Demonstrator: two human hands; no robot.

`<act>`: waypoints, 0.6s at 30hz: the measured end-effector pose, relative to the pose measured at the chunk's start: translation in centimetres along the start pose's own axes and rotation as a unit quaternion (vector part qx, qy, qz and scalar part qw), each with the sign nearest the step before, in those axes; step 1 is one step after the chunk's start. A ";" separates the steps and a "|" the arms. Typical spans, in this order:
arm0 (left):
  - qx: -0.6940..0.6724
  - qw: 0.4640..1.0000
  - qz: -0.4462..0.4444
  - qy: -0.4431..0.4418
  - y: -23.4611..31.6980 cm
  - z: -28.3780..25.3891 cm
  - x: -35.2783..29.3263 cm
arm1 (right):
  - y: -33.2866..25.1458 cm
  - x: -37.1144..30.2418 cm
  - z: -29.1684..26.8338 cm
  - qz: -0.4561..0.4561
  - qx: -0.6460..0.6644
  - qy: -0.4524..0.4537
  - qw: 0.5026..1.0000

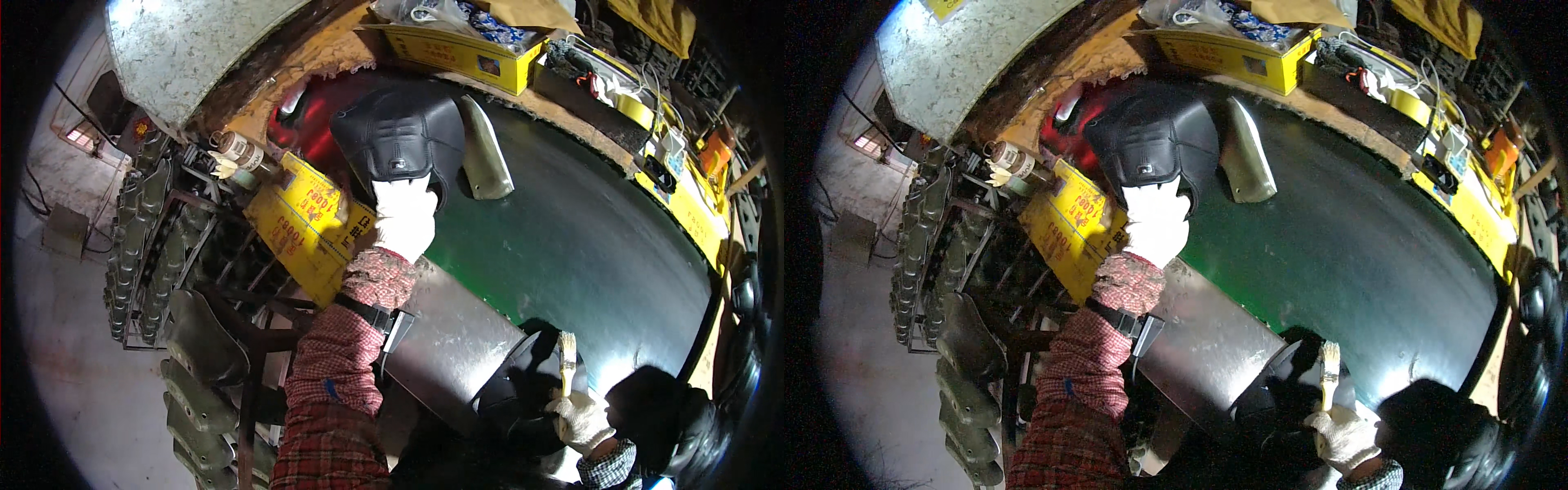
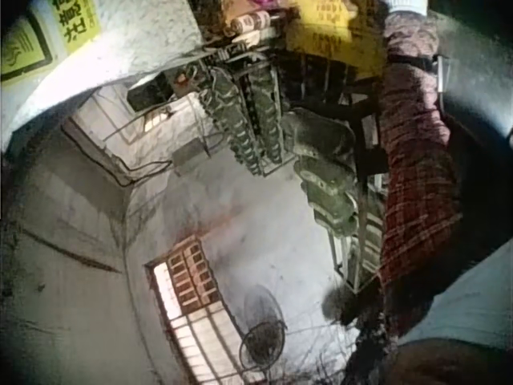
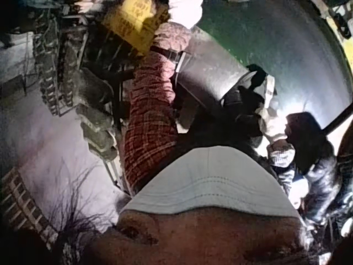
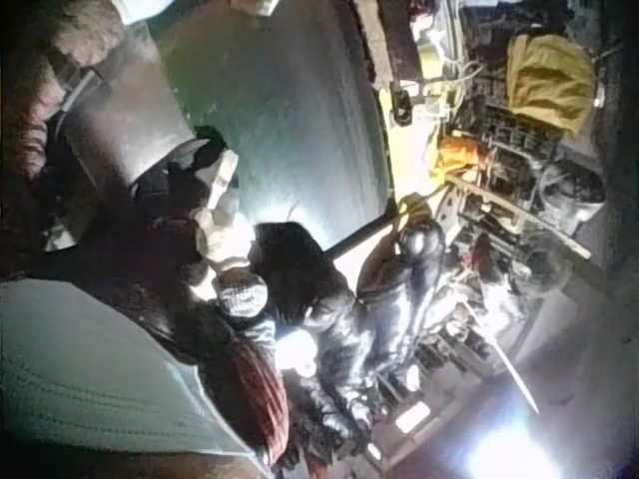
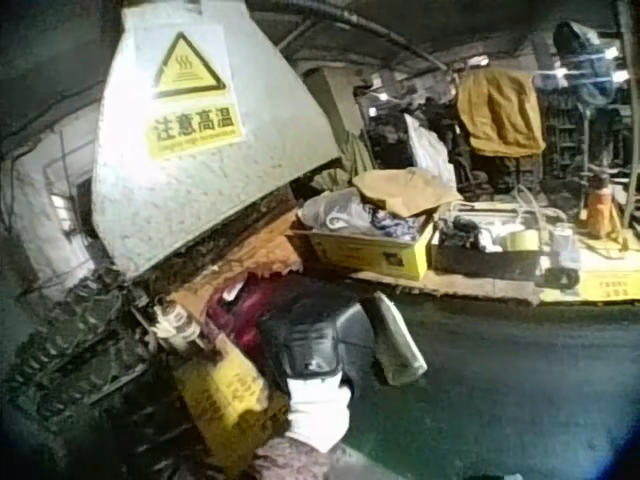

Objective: Apply adhesive to shoe soles and upper components using a brush.

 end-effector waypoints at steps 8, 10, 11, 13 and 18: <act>-0.012 0.999 -0.021 -0.027 1.2 -4.9 -0.8 | 0.7 -0.6 0.8 0.235 0.294 -0.009 0.927; -0.004 0.995 -0.103 0.005 2.0 -8.3 -2.3 | 1.6 -0.8 1.6 0.286 0.354 -0.014 0.890; -0.094 0.975 -0.177 0.099 0.0 -8.8 -5.8 | 1.2 -0.8 1.3 0.281 0.387 -0.035 0.878; -0.560 0.754 -0.257 0.228 -0.3 -7.1 -7.4 | 1.1 -1.0 1.2 0.246 0.333 -0.041 0.909; -0.892 0.188 -0.327 0.247 -3.8 -2.5 -15.2 | -0.5 -1.6 -0.6 0.114 0.171 0.028 0.978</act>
Point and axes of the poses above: each hand's wrist, its own x-axis towards the middle knuckle, its own z-axis out of the palm, y = z × x, the point moved 2 cm from there along x, towards the middle knuckle, and after that the axes turned 4 degrees about -x, right-handed, at the moved point
